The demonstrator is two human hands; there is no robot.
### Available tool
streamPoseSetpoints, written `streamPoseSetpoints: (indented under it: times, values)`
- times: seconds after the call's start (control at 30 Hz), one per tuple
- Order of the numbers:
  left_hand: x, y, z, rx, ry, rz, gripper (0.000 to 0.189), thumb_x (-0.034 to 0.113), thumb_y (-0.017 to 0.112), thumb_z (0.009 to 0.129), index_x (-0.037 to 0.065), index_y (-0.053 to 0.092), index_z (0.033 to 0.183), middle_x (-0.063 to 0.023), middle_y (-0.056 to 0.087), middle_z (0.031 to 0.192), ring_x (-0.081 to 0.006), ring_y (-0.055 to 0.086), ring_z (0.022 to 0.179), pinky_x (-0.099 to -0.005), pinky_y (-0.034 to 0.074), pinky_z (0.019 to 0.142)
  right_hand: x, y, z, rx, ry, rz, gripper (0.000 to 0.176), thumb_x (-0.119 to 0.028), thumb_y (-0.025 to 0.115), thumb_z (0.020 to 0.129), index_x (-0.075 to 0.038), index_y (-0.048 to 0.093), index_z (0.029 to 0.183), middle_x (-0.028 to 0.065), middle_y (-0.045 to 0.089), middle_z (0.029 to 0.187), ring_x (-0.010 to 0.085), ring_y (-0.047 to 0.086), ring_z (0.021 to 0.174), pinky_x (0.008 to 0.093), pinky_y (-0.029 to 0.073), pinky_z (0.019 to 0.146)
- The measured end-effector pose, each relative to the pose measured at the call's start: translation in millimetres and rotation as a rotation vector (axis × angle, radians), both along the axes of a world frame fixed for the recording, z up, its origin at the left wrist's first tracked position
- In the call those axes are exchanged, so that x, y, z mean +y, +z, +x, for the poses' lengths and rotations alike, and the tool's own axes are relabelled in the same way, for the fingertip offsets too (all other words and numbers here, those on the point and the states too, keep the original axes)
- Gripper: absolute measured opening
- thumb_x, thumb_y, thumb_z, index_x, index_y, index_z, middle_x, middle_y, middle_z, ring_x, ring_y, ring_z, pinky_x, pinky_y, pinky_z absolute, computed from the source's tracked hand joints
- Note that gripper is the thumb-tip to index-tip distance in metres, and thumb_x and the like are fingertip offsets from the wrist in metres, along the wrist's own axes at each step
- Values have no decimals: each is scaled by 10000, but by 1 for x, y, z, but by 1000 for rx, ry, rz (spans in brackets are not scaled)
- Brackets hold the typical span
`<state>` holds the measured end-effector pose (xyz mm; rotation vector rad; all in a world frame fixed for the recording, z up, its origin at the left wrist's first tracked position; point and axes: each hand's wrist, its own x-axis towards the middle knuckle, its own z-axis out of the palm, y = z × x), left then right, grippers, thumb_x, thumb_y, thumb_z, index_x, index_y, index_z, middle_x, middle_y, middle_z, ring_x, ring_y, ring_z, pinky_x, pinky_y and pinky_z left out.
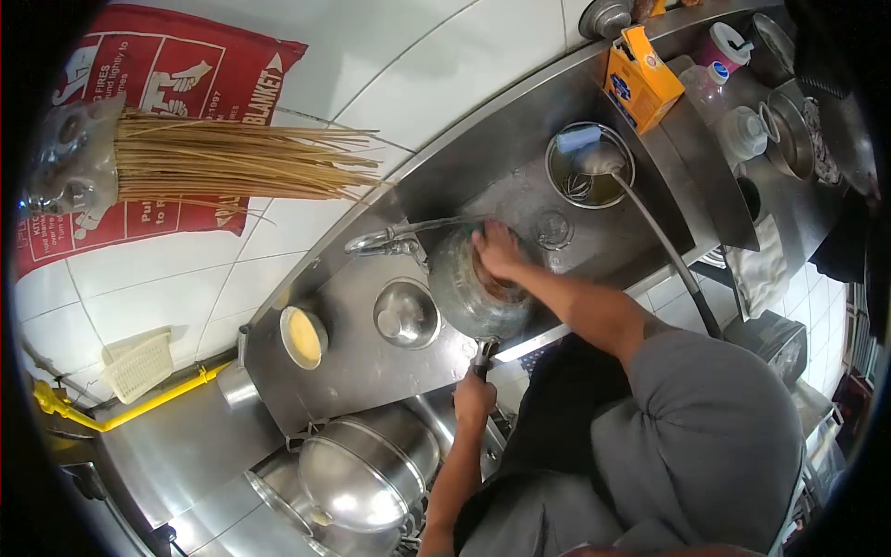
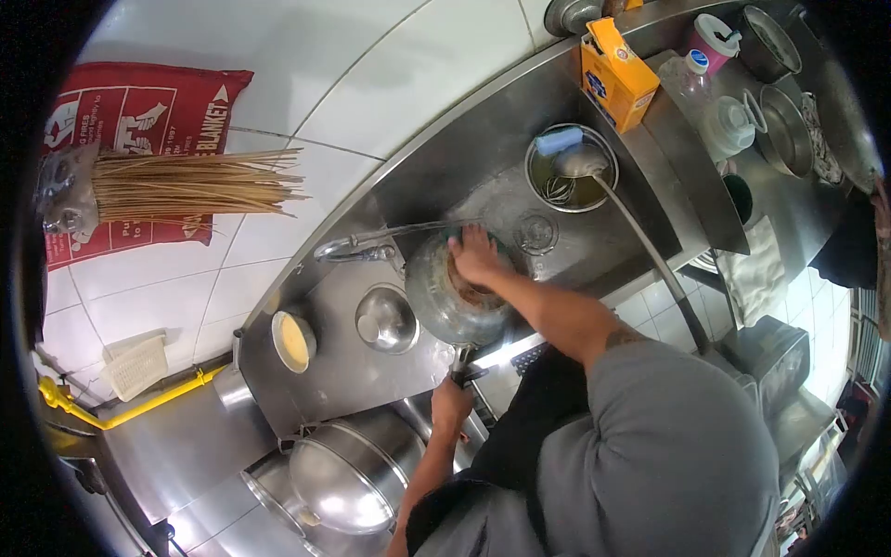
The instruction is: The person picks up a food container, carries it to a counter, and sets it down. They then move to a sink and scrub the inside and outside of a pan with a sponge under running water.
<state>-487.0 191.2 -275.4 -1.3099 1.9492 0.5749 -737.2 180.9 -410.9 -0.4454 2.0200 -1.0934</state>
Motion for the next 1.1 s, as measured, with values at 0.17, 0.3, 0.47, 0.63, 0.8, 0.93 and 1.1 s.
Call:
streamPoseSetpoints:
  times: [0.17,0.3,0.47,0.63,0.8,0.93,1.1]
  values:
    - [3,7,-7,-9,34,-23,418,149,498,806,-17,594,1178,-292,649,1091,-438,628,1041,-508,481,935,27,61,54,115,84,-7,764,-489,342,992,38,145,1509,236,145,1580,373,118,1477,550,136,1173]
    - [8,7,-5,-39,29,-51,399,144,496,809,-17,604,1158,-293,649,1091,-431,627,1051,-503,476,943,-25,22,-59,-239,379,125,716,-471,352,994,-4,195,1513,220,174,1579,372,146,1472,530,176,1169]
    - [8,7,-12,-24,82,-77,374,154,495,829,11,608,1155,-282,651,1101,-429,623,1071,-506,473,951,1,41,37,260,34,-107,636,-418,391,994,3,310,1464,212,257,1549,390,198,1450,551,229,1138]
    - [5,11,-16,-82,37,-66,367,152,491,837,17,606,1158,-275,646,1125,-428,618,1081,-501,474,954,-10,40,13,253,42,-95,615,-393,402,992,6,330,1454,203,277,1542,396,225,1438,562,229,1134]
    - [5,10,-14,-75,34,-58,369,151,499,831,12,603,1156,-270,651,1117,-422,623,1076,-500,474,954,-11,51,8,265,244,-79,599,-364,453,970,8,370,1432,218,324,1505,431,295,1392,568,269,1113]
    - [9,15,-16,-83,42,-67,376,148,497,824,4,600,1155,-274,652,1110,-424,623,1071,-501,473,955,34,88,63,480,222,-273,572,-325,463,970,-5,372,1436,241,315,1500,452,295,1383,571,290,1100]
    - [10,13,-14,-70,55,-71,380,142,495,821,-13,596,1153,-290,646,1109,-434,621,1069,-505,472,952,-34,21,-65,-145,344,-24,504,-374,413,996,19,495,1302,207,459,1414,417,379,1339,515,356,1053]
